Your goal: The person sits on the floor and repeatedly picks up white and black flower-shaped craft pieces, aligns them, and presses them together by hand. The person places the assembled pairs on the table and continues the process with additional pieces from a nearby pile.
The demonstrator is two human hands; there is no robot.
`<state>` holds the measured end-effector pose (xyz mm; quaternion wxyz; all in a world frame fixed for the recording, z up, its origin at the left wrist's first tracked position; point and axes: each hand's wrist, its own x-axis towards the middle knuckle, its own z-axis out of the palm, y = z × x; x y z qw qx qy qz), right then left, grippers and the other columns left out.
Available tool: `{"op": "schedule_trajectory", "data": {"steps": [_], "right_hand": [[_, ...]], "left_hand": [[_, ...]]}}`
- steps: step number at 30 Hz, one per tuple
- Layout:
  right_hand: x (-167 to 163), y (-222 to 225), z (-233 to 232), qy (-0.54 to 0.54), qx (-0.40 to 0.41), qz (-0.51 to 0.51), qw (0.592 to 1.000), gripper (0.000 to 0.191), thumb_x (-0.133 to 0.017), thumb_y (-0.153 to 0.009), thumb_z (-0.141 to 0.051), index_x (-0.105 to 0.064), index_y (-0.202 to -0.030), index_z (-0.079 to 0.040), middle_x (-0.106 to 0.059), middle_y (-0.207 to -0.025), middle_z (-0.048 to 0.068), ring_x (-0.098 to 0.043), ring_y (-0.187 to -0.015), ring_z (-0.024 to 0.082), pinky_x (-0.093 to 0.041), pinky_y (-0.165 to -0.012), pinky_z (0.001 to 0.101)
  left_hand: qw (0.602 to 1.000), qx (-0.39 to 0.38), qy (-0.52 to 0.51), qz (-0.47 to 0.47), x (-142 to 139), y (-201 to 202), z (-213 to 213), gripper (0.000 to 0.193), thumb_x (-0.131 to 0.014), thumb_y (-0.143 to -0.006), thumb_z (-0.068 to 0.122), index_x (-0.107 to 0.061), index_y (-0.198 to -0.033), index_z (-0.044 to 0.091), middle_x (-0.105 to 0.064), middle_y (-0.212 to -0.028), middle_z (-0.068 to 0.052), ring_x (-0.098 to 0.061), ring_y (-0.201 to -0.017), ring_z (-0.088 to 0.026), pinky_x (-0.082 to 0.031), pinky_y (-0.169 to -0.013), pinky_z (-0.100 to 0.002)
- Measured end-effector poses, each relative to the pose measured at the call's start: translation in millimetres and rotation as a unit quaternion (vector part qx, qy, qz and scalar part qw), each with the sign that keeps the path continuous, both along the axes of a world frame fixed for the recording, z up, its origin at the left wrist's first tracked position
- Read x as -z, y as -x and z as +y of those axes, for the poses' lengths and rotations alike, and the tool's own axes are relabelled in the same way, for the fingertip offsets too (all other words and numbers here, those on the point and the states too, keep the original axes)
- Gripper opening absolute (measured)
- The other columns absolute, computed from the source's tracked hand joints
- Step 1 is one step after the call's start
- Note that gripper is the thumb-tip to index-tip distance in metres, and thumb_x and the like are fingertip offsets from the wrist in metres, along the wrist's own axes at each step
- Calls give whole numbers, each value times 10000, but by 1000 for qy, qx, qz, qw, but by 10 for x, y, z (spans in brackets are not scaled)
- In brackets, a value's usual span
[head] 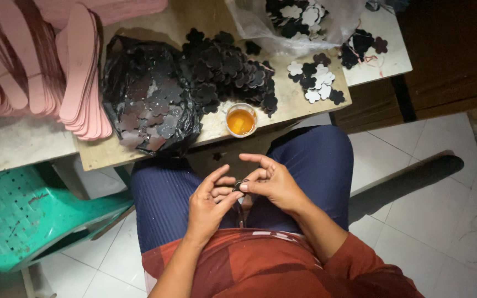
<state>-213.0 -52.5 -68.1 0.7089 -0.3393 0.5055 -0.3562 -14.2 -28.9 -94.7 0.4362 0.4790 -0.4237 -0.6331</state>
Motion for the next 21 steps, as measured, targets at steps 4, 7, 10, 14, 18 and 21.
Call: {"op": "schedule_trajectory", "data": {"steps": [4,7,10,14,18,21], "right_hand": [[-95,233,-205,144,67,70,985,608,-769,-858,15,-563,-1429,4,-708,-846,9,-641,-789,58,-518,-732,214],[-171,512,-569,188,170,153,955,628,-786,-851,-21,-547,-1432,-16,-709,-863,-4,-637,-783,55,-516,-718,206],[-198,659,-982,214,218,133,943,638,-803,-860,-33,-551,-1447,-27,-716,-904,18,-641,-785,73,-523,-704,216],[-103,550,-1405,278,216,240,905,725,-862,-860,-45,-514,-1496,-63,-712,-1001,74,-586,-774,81,-521,-704,216],[-47,611,-1381,330,246,341,845,757,-853,-873,-85,-471,-1527,-108,-755,-1166,94,-603,-761,75,-547,-704,222],[-87,876,-1346,347,319,400,786,717,-782,-918,-63,-470,-1560,-126,-756,-1250,96,-673,-816,88,-576,-742,234]], "left_hand": [[1000,-17,14,-18,113,-18,-34,634,-736,-860,4,-516,-1452,55,-697,-1277,-121,-717,-984,-114,-599,-835,-248],[992,-35,21,-120,177,-33,-84,499,-730,-905,78,-608,-1388,51,-750,-1181,-109,-717,-975,-106,-593,-838,-250],[982,-43,-4,-182,212,3,-161,406,-725,-915,118,-677,-1314,59,-784,-1069,-73,-712,-905,-85,-587,-801,-237],[979,-43,-20,-199,203,82,-231,365,-717,-924,133,-703,-1281,58,-783,-1018,-50,-686,-859,-64,-577,-774,-228],[980,-40,-46,-191,186,96,-297,364,-706,-935,145,-692,-1289,58,-773,-1007,-42,-684,-852,-57,-569,-772,-222],[982,-44,-56,-177,182,137,-351,363,-700,-941,148,-689,-1292,56,-769,-1010,-40,-677,-848,-55,-562,-771,-220]]}}
